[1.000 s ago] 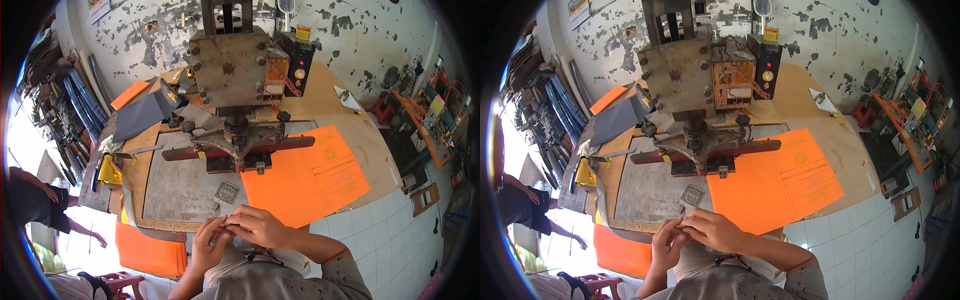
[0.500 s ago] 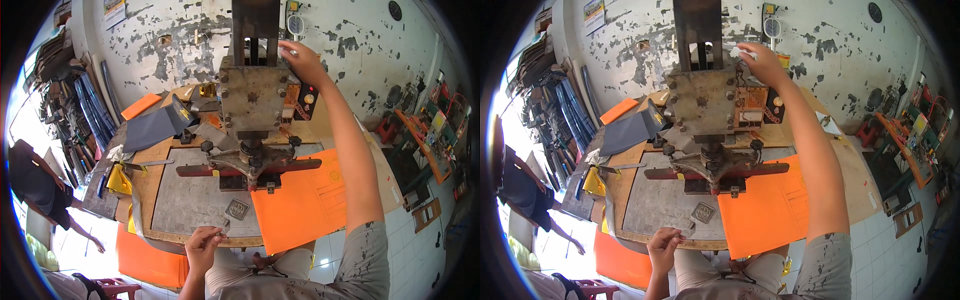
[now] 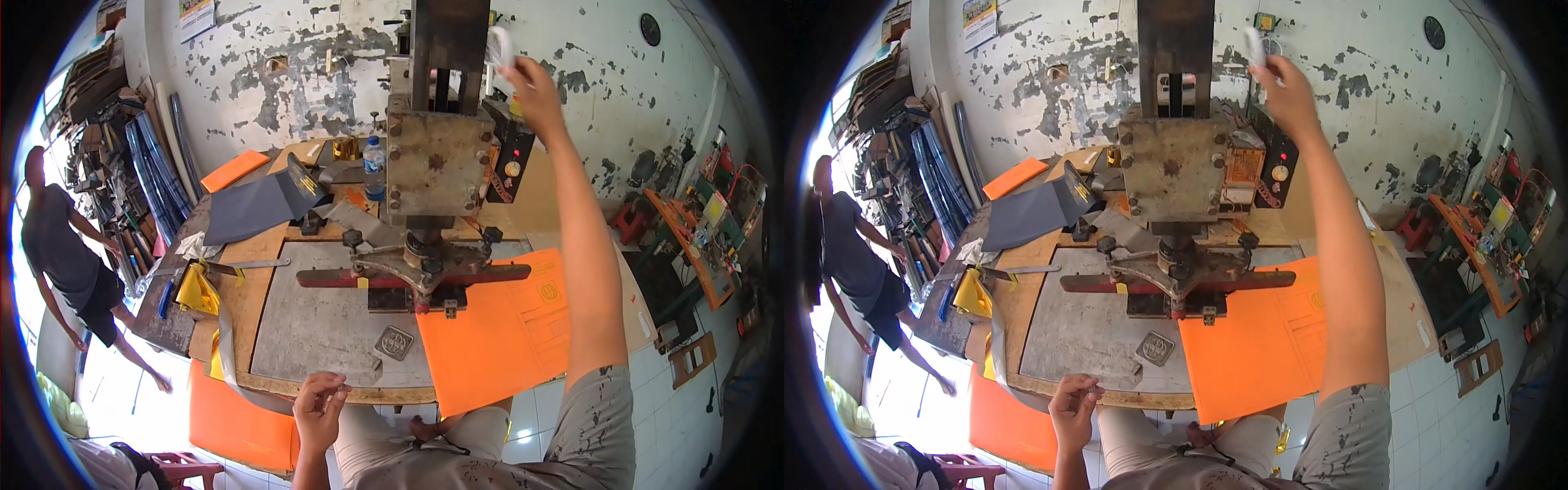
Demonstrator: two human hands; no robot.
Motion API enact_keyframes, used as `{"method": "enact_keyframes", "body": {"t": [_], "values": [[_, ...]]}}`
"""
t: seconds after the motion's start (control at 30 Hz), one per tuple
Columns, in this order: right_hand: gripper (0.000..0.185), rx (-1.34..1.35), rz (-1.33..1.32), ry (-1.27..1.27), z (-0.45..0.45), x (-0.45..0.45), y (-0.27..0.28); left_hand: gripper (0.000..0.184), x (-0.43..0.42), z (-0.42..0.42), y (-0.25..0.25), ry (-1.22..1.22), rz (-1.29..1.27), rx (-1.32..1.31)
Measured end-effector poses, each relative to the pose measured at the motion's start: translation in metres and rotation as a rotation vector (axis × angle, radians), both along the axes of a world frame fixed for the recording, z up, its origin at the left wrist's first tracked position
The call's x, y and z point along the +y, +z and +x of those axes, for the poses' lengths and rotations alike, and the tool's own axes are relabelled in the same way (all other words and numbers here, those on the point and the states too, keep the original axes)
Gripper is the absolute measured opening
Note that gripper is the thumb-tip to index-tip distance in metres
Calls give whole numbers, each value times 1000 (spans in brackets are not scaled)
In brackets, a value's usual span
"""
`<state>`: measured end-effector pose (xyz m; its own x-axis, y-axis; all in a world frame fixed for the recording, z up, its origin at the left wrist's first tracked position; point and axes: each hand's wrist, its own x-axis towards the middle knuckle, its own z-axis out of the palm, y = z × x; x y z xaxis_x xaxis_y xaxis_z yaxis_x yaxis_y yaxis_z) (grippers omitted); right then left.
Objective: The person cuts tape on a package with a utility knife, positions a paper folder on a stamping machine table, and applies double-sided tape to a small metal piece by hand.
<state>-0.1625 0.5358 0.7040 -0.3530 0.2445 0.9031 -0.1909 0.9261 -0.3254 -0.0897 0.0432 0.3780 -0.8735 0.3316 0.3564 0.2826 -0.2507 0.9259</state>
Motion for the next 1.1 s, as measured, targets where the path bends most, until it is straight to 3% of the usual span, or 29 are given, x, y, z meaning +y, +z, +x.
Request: {"method": "enact_keyframes", "body": {"t": [0.07, 0.13, 0.17, 0.2, 0.27, 0.43, 0.53, 0.67, 0.73, 0.87, 0.93, 1.07, 1.1], "values": [[33, 0, -170, 186, 64, -18, -31, 22, -1, 4, 1, -51, -9, -54], [32, -39, -501, 318, 129, -38, -90, 23, 3, 8, 2, -105, -42, -153], [32, -12, -656, 577, 157, -52, -122, 22, 8, 9, 2, -162, -28, -128], [33, -74, -726, 669, 184, -71, -151, 21, 15, 10, 1, -217, -14, -106], [34, -139, -1147, 808, 227, -123, -196, 18, 30, 14, 0, -334, 9, -73], [35, -108, -1359, 752, 263, -193, -280, 21, 89, 33, 13, -700, 94, -85], [34, 107, -1579, 912, 268, -209, -309, 20, 102, 51, 7, -861, 99, -259], [32, 104, -1478, 699, 272, -225, -314, 21, 99, 61, -13, -925, 41, -380], [34, 52, -1272, 727, 277, -224, -327, 22, 101, 63, -19, -874, 40, -243], [34, -89, -995, 702, 285, -225, -336, 20, 92, 65, -32, -851, 49, -302], [34, -176, -1015, 621, 284, -229, -334, 22, 88, 63, -37, -856, 87, -301], [37, -393, -1164, 454, 279, -232, -327, 25, 84, 58, -41, -923, 322, -552], [41, -421, -1366, 577, 282, -233, -327, 26, 85, 61, -40, -929, 384, -617]]}}
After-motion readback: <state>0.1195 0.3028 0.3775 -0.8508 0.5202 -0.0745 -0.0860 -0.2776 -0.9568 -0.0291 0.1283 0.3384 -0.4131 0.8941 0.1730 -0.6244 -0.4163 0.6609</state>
